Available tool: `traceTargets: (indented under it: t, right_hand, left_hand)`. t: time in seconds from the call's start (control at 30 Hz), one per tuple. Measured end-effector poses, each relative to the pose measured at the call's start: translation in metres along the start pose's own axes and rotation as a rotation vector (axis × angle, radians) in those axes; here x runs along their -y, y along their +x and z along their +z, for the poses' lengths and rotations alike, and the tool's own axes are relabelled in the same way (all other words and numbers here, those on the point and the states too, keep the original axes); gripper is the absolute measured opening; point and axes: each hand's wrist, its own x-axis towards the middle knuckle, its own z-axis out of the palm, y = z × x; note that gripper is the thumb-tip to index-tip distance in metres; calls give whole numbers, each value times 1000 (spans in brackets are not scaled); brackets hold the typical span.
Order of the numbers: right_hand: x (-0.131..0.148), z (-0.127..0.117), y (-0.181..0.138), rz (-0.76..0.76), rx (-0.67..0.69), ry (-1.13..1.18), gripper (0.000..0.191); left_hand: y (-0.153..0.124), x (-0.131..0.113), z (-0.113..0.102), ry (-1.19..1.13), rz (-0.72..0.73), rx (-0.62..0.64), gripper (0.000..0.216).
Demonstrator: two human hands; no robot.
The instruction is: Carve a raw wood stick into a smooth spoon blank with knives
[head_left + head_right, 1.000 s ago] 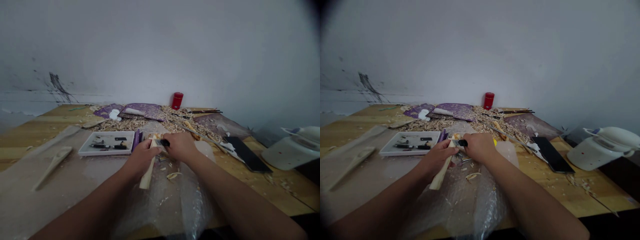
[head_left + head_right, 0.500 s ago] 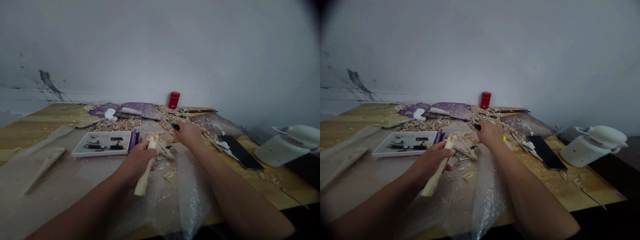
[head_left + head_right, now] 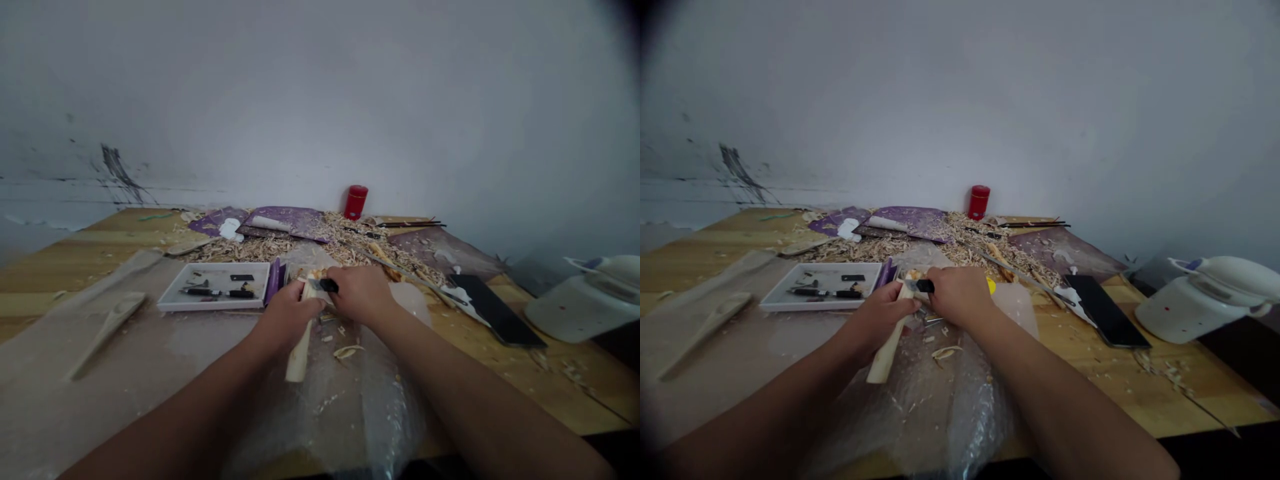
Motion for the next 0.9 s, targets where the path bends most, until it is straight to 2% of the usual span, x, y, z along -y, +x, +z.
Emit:
traceTargets:
  t: [0.2, 0.53, 0.6, 0.67, 0.73, 0.8, 0.9]
  right_hand:
    - [-3, 1, 3, 25, 2, 3, 24]
    - [-10, 5, 11, 91, 3, 12, 24]
    - [-22, 7, 15, 190, 36, -16, 25]
    - [-36, 7, 18, 352, 64, -63, 25]
    - [-43, 6, 18, 439, 46, -81, 27]
    - [-38, 4, 16, 378, 2, -62, 28]
    - [-17, 0, 10, 194, -22, -10, 28]
  left_hand:
    - [-1, 4, 1, 152, 30, -21, 13]
    - [-1, -3, 1, -33, -12, 38, 18]
    - [-5, -5, 3, -27, -39, 39, 17]
    - [-8, -6, 6, -32, -52, 57, 18]
    - [-8, -6, 6, -56, -49, 59, 20]
    - [-4, -4, 5, -47, -41, 9, 20]
    - [3, 2, 2, 49, 0, -46, 17]
